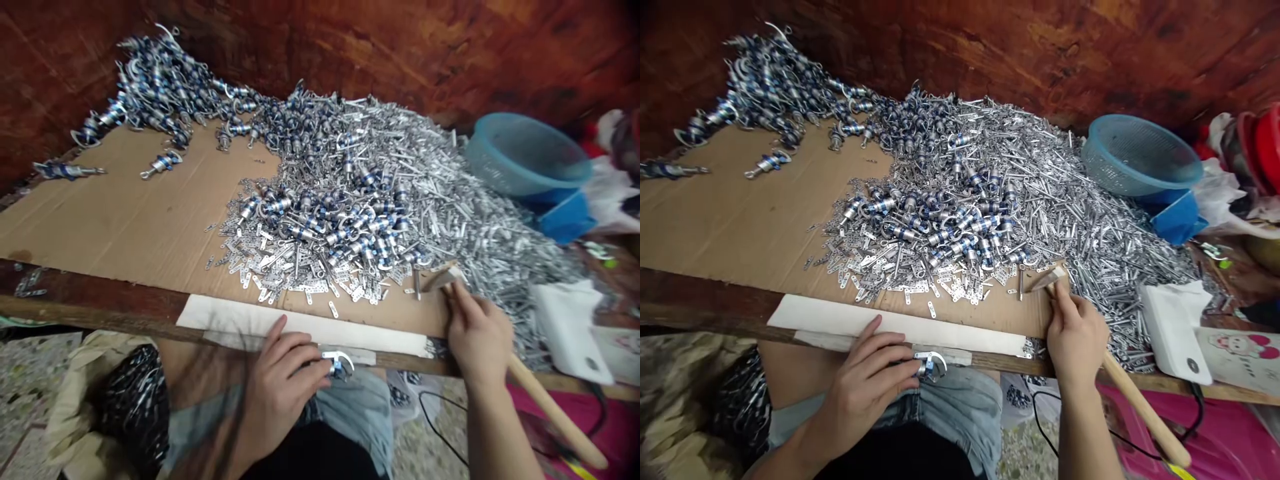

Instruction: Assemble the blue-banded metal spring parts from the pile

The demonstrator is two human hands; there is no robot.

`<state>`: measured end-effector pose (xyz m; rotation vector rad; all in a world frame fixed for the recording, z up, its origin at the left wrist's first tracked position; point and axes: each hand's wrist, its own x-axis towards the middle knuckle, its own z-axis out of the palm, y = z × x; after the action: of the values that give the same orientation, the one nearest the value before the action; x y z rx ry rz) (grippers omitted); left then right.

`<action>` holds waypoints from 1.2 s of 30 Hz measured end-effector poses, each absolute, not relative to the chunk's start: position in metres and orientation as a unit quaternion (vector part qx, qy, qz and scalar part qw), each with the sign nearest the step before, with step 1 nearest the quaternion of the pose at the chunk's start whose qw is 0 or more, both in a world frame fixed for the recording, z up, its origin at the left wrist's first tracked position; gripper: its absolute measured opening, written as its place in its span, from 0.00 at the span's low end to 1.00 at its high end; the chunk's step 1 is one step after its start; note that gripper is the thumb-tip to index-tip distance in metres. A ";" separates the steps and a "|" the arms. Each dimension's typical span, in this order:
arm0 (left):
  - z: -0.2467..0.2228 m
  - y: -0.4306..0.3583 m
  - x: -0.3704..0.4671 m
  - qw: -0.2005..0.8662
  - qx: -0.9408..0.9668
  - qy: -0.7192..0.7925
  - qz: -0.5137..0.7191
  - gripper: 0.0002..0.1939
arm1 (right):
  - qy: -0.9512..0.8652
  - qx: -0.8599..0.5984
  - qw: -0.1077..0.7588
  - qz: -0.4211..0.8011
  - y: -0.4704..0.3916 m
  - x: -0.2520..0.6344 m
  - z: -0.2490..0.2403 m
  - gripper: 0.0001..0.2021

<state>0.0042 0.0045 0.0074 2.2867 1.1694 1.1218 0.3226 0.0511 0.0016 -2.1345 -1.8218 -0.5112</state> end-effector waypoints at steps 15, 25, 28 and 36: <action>0.018 -0.002 -0.005 0.150 0.806 0.404 0.405 0.07 | -0.744 -0.633 0.178 0.121 0.040 0.167 0.024 0.08; 0.027 0.005 -0.002 0.189 0.780 0.419 0.424 0.07 | -0.849 -0.402 0.264 0.218 -0.003 0.184 0.051 0.11; 0.028 0.005 -0.003 0.243 0.765 0.427 0.417 0.06 | -0.818 -0.426 0.293 0.253 -0.004 0.191 0.044 0.10; 0.027 0.002 0.004 0.331 0.686 0.468 0.449 0.02 | -0.801 -0.495 0.300 0.152 -0.009 0.189 0.041 0.05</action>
<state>0.0040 0.0015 0.0268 1.7932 1.2223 1.1738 0.1892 -0.0095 0.0413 -1.3127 -2.1270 0.4038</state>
